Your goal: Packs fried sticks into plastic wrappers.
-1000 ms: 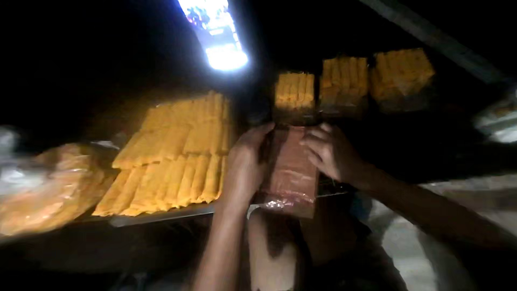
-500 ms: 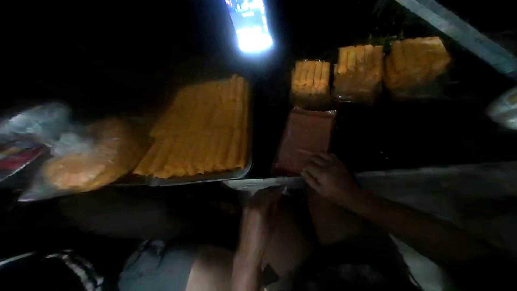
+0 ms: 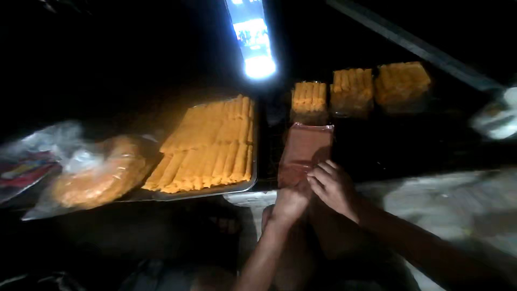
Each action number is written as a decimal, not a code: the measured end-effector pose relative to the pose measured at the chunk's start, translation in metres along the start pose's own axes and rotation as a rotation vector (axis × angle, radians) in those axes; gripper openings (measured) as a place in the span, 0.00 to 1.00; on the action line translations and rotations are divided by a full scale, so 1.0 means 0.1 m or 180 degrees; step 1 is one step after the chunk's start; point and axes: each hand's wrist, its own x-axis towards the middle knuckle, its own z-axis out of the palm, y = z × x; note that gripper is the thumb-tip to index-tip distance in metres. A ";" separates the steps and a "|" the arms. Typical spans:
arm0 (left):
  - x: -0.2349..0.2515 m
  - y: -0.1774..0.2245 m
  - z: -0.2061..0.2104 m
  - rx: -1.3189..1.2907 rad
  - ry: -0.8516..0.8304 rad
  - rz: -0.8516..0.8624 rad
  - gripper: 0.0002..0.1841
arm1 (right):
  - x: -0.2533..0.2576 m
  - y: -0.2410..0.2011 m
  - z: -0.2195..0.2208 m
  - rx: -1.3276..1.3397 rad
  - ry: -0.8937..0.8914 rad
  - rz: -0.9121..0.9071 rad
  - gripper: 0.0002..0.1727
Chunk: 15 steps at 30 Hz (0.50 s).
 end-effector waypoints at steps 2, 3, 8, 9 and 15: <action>0.00 -0.02 0.05 0.0028 0.0277 0.0086 0.06 | -0.01 0.01 0.00 0.0028 -0.0013 0.0044 0.11; 0.00 -0.03 0.07 0.0022 0.0387 0.0085 0.07 | -0.01 0.01 -0.02 0.0060 -0.0057 0.0091 0.11; 0.04 -0.02 0.04 -0.0093 0.0441 -0.0234 0.06 | -0.08 0.02 -0.09 0.0380 -0.0336 0.0301 0.16; 0.05 -0.02 0.01 -0.0201 0.0328 -0.0380 0.06 | -0.12 0.03 -0.09 0.0404 -0.0391 0.0306 0.18; 0.19 -0.12 -0.23 -0.1402 -0.0273 -0.1070 0.09 | -0.22 -0.05 0.01 0.0303 -0.0558 0.0662 0.27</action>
